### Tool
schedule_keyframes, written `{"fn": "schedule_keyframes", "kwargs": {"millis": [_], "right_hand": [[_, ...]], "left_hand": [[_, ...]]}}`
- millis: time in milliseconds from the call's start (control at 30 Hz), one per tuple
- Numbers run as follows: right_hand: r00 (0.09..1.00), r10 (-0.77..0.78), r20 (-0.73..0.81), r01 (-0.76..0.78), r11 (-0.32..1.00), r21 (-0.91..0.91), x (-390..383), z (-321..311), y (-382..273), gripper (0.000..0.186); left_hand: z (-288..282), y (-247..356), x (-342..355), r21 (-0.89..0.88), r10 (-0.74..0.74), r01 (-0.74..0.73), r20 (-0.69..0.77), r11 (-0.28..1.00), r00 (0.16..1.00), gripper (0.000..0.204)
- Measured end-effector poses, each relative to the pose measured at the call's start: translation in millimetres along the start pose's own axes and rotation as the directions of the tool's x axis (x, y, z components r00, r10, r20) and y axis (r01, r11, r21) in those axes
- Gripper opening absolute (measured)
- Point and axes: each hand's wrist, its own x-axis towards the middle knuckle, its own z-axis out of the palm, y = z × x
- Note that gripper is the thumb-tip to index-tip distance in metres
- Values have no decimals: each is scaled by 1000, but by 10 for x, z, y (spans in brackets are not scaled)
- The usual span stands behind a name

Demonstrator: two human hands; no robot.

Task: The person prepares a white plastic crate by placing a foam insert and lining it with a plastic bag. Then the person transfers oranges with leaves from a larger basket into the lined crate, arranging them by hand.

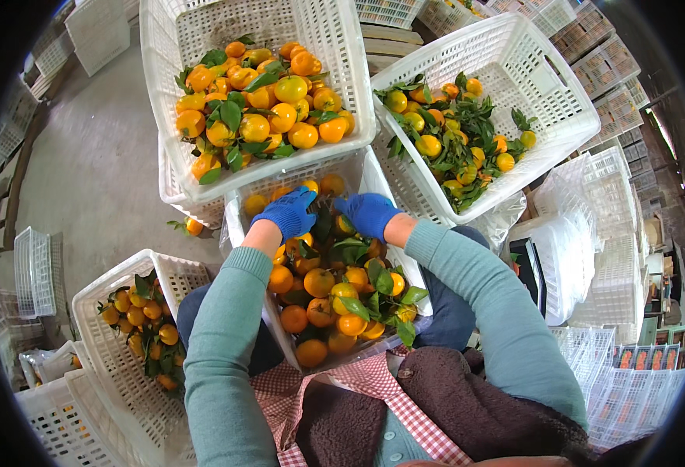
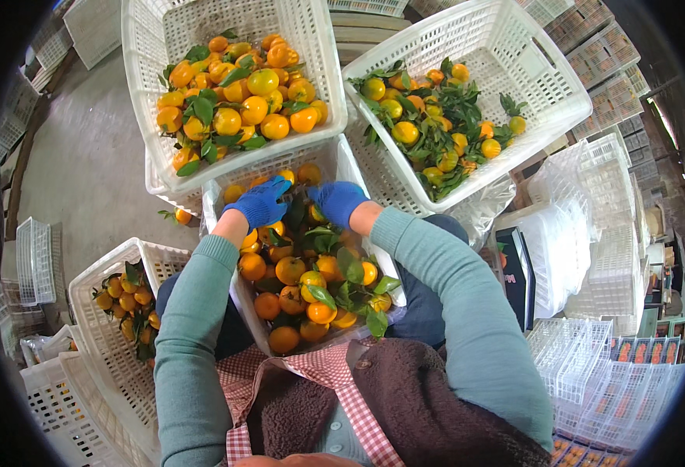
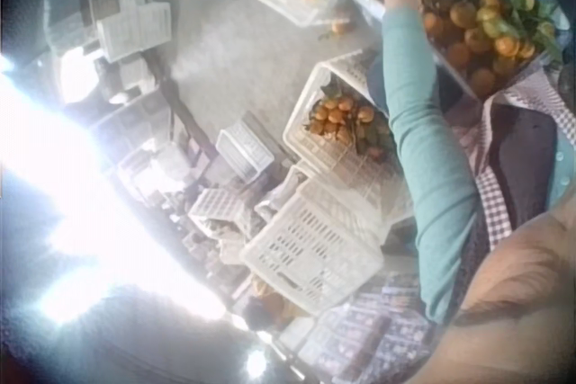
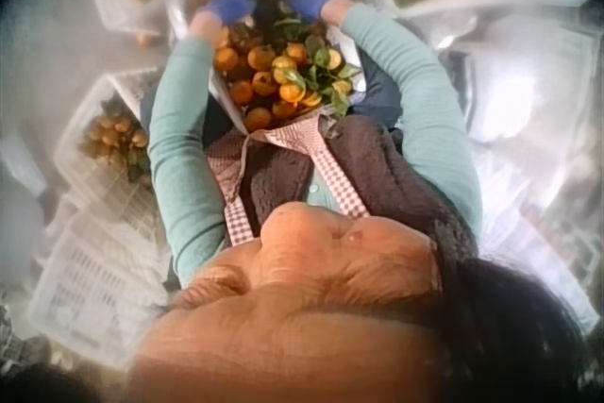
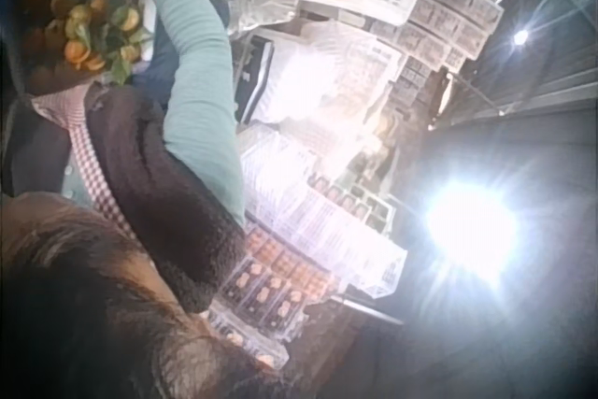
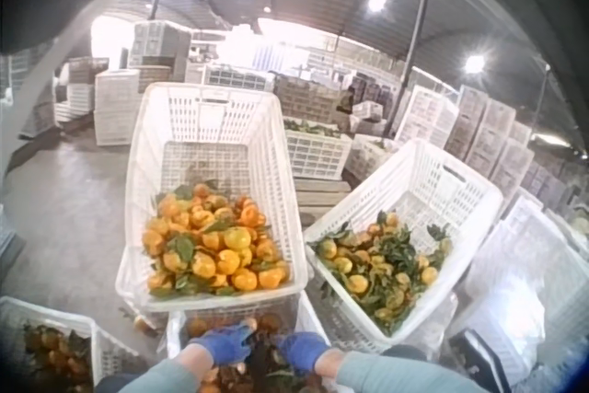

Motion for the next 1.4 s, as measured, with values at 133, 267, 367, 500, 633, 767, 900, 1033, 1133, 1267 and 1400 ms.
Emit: {"fn": "schedule_keyframes", "kwargs": {"millis": [133, 267, 367, 500, 633, 767, 900, 1033, 1133, 1267, 1400], "right_hand": [[968, -47, -248, -16, 969, -246, 324, 40, 148, 29], [999, -29, 17, 32, 980, -197, 445, -219, 73, 22], [999, 29, -24, -35, 964, -265, 200, -343, -97, 32], [972, -144, 188, 154, 987, -42, -144, -213, -149, 56], [997, 32, 75, -50, 967, 249, 69, -146, 21, 58], [993, 46, -109, -33, 993, 115, 365, -41, -101, 42], [992, 89, -94, -82, 994, 72, 403, 8, -224, 40], [990, -11, -142, 42, 975, 220, 226, -79, -79, 46], [977, -24, -212, 79, 964, 253, 78, -50, -87, 52], [877, -250, -411, 378, 886, 269, 32, 56, -246, 55], [943, -223, -246, 298, 896, 328, 142, -9, -373, 59]], "left_hand": [[11, -15, 26, 48, -27, 27, 7, 998, 1000, 56], [16, -54, 46, -44, 3, -3, 11, 999, 1000, 51], [-4, -93, 49, -70, 43, -46, -41, 996, 998, 46], [-143, -124, 3, -112, 121, -128, -66, 986, 990, 40], [-293, -133, -233, -25, 117, -119, -73, 993, 990, 40], [-217, -125, -448, 227, 7, -4, -11, 974, 1000, 46], [-153, -170, -408, 233, -58, 94, -154, 968, 986, 45], [-193, -274, -413, 286, -126, 117, 13, 951, 992, 49], [-198, -240, -408, 332, -151, 114, 89, 936, 985, 50], [-370, -153, -489, 169, 7, -13, 37, 986, 999, 51], [-617, -64, -715, -317, 150, -173, -93, 933, 984, 56]]}}
